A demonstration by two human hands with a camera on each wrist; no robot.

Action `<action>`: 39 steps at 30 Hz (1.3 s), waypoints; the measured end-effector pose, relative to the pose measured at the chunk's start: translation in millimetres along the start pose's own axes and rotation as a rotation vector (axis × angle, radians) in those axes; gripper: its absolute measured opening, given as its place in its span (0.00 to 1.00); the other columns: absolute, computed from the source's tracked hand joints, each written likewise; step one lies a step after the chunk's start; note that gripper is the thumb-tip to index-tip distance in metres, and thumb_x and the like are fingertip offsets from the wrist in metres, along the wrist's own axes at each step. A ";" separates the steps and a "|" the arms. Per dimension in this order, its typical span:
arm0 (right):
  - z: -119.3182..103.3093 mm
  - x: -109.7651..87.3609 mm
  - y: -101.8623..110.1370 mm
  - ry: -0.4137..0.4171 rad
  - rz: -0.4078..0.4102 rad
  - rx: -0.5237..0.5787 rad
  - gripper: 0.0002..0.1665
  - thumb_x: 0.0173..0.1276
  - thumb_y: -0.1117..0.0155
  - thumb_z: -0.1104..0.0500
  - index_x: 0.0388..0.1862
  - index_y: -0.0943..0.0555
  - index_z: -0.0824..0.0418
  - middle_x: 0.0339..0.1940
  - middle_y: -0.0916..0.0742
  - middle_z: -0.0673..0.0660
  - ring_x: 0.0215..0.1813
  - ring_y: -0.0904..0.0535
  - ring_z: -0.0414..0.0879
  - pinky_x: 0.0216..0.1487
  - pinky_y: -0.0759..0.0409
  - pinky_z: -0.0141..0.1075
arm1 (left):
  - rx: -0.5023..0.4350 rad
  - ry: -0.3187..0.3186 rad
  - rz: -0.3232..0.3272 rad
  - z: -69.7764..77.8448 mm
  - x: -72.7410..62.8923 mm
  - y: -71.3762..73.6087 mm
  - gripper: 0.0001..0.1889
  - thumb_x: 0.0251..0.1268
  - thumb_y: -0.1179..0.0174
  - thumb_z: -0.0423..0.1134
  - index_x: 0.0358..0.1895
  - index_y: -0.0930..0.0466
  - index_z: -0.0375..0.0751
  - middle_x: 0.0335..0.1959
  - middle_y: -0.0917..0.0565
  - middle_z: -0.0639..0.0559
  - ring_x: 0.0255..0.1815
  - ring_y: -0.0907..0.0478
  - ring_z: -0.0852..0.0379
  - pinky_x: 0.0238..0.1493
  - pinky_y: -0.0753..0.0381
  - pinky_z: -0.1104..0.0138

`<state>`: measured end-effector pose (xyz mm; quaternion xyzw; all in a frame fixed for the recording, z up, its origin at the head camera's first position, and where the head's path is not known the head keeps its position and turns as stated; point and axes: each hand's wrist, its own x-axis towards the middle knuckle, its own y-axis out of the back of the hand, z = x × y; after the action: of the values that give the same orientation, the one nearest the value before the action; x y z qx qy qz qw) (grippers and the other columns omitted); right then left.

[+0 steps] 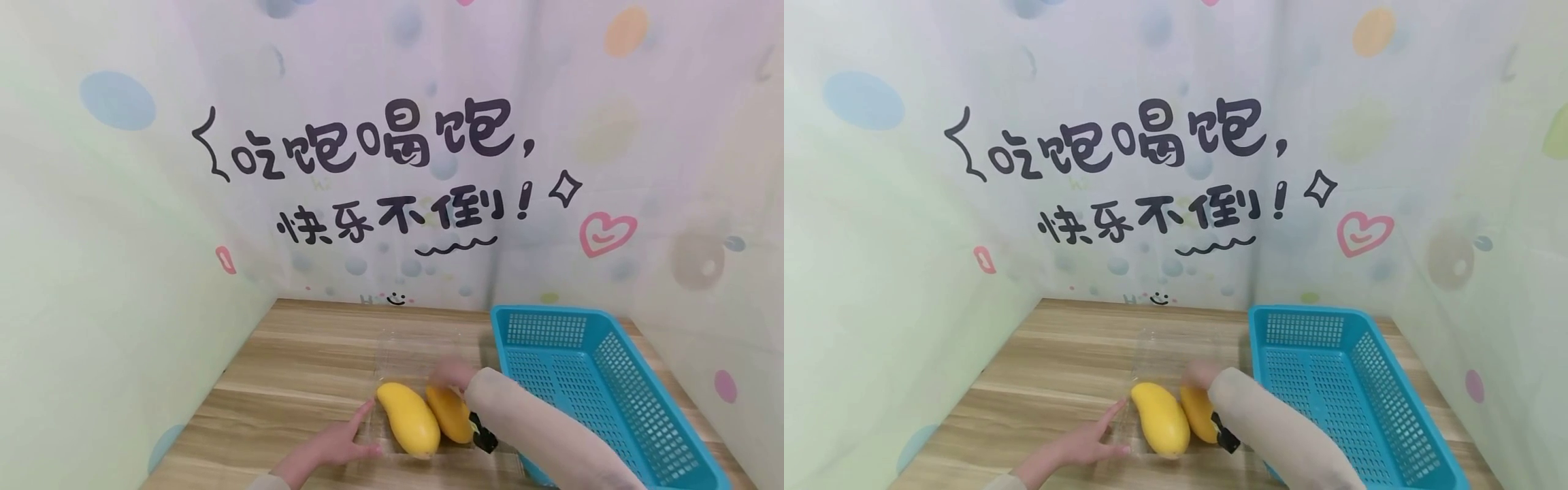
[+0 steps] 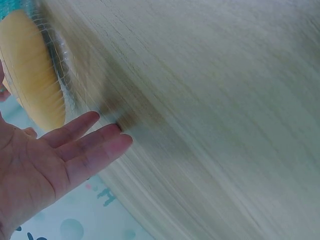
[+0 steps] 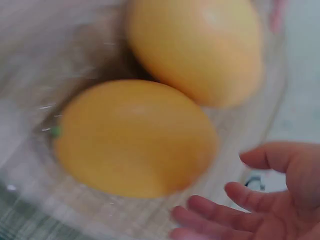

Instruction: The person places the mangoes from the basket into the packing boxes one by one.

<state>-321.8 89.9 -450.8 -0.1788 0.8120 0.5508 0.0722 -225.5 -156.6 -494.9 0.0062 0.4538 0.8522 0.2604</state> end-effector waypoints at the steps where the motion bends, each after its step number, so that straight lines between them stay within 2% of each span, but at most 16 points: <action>1: -0.9 1.4 5.0 -0.019 0.025 0.038 0.18 0.62 0.46 0.61 0.14 0.35 0.57 0.10 0.39 0.49 0.12 0.46 0.40 0.13 0.44 0.30 | 0.000 -0.002 0.000 0.0 -0.1 0.0 0.47 0.57 0.44 0.61 0.72 0.57 0.44 0.54 0.26 0.28 0.51 0.26 0.32 0.49 0.28 0.42; 3: -1.4 4.7 14.3 -0.054 0.104 0.136 0.14 0.64 0.47 0.61 0.18 0.31 0.59 0.10 0.37 0.49 0.12 0.44 0.40 0.13 0.42 0.30 | -0.001 -0.003 -0.005 0.4 -0.3 0.4 0.46 0.57 0.44 0.61 0.72 0.57 0.43 0.54 0.26 0.28 0.51 0.26 0.32 0.49 0.28 0.42; 6: 0.2 13.1 22.0 -0.044 0.215 0.233 0.11 0.64 0.47 0.60 0.23 0.28 0.64 0.13 0.34 0.51 0.16 0.40 0.42 0.17 0.39 0.30 | -0.003 -0.002 -0.014 1.4 -0.6 1.0 0.47 0.57 0.45 0.61 0.72 0.57 0.43 0.54 0.26 0.28 0.51 0.26 0.33 0.49 0.28 0.42; 7: 0.7 15.6 23.6 -0.034 0.242 0.258 0.12 0.64 0.48 0.60 0.22 0.29 0.64 0.16 0.32 0.53 0.18 0.39 0.44 0.19 0.37 0.31 | -0.002 -0.002 -0.014 1.8 -0.6 1.1 0.47 0.57 0.45 0.61 0.72 0.57 0.43 0.54 0.26 0.28 0.51 0.25 0.33 0.49 0.27 0.43; 9: 1.9 19.3 25.5 -0.022 0.295 0.296 0.13 0.64 0.50 0.60 0.31 0.26 0.71 0.24 0.24 0.59 0.26 0.31 0.47 0.27 0.30 0.35 | -0.001 0.001 -0.012 2.5 -0.7 1.3 0.47 0.57 0.45 0.61 0.72 0.58 0.43 0.53 0.25 0.28 0.50 0.25 0.33 0.49 0.27 0.43; 11: 3.4 22.0 25.7 -0.053 0.315 0.351 0.19 0.64 0.51 0.58 0.44 0.27 0.74 0.39 0.21 0.68 0.38 0.26 0.56 0.40 0.25 0.43 | 0.002 0.004 -0.012 3.4 -0.6 1.4 0.47 0.57 0.45 0.62 0.72 0.58 0.43 0.53 0.25 0.28 0.49 0.25 0.33 0.48 0.26 0.43; 14: 6.0 24.4 22.3 -0.116 0.336 0.349 0.29 0.65 0.52 0.55 0.57 0.33 0.77 0.56 0.26 0.74 0.57 0.32 0.65 0.57 0.34 0.55 | -0.002 0.013 -0.021 4.8 -0.8 1.8 0.47 0.57 0.46 0.63 0.72 0.58 0.43 0.52 0.24 0.29 0.49 0.24 0.33 0.47 0.26 0.43; 17: 9.9 29.9 14.1 -0.186 0.348 0.331 0.31 0.65 0.50 0.53 0.57 0.33 0.76 0.56 0.28 0.76 0.59 0.36 0.70 0.58 0.40 0.61 | -0.001 0.019 -0.025 6.3 -1.2 2.4 0.48 0.57 0.46 0.63 0.72 0.59 0.43 0.52 0.24 0.29 0.49 0.25 0.33 0.47 0.26 0.42; 21: 16.3 40.9 0.4 -0.256 0.370 0.400 0.32 0.65 0.50 0.52 0.59 0.37 0.75 0.55 0.31 0.78 0.55 0.37 0.73 0.54 0.38 0.62 | 0.007 0.019 -0.021 8.4 -2.1 3.7 0.47 0.57 0.46 0.63 0.72 0.59 0.42 0.52 0.24 0.28 0.49 0.24 0.33 0.47 0.26 0.43; 24: 19.2 45.1 -4.5 -0.285 0.348 0.468 0.35 0.66 0.51 0.51 0.62 0.42 0.75 0.56 0.34 0.79 0.56 0.38 0.74 0.55 0.37 0.61 | 0.011 0.015 -0.026 9.6 -2.8 4.8 0.47 0.58 0.46 0.62 0.72 0.59 0.41 0.52 0.25 0.28 0.49 0.24 0.33 0.48 0.26 0.43; 33: 17.8 29.7 2.5 -0.313 0.268 0.683 0.43 0.69 0.56 0.49 0.68 0.60 0.75 0.61 0.42 0.82 0.63 0.46 0.74 0.61 0.41 0.60 | -0.011 -0.001 -0.045 8.4 -2.5 6.1 0.46 0.59 0.46 0.60 0.72 0.59 0.41 0.55 0.27 0.29 0.50 0.25 0.33 0.48 0.27 0.42; 36: 19.3 31.3 1.2 -0.318 0.291 0.734 0.46 0.68 0.54 0.48 0.69 0.62 0.74 0.64 0.44 0.81 0.64 0.48 0.73 0.63 0.44 0.59 | -0.028 -0.005 -0.054 8.0 -1.9 6.6 0.46 0.59 0.46 0.59 0.72 0.59 0.41 0.58 0.29 0.29 0.50 0.25 0.33 0.48 0.28 0.41; 39: 21.3 35.4 0.5 -0.316 0.333 0.754 0.47 0.66 0.52 0.48 0.69 0.60 0.74 0.65 0.44 0.79 0.66 0.49 0.71 0.65 0.45 0.59 | -0.033 -0.010 -0.061 7.7 -1.1 6.8 0.46 0.59 0.46 0.59 0.72 0.59 0.41 0.59 0.30 0.29 0.50 0.25 0.34 0.48 0.28 0.41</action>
<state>-356.4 102.2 -469.6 0.0796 0.9530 0.2407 0.1660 -225.6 -154.3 -484.9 -0.0078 0.4386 0.8511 0.2885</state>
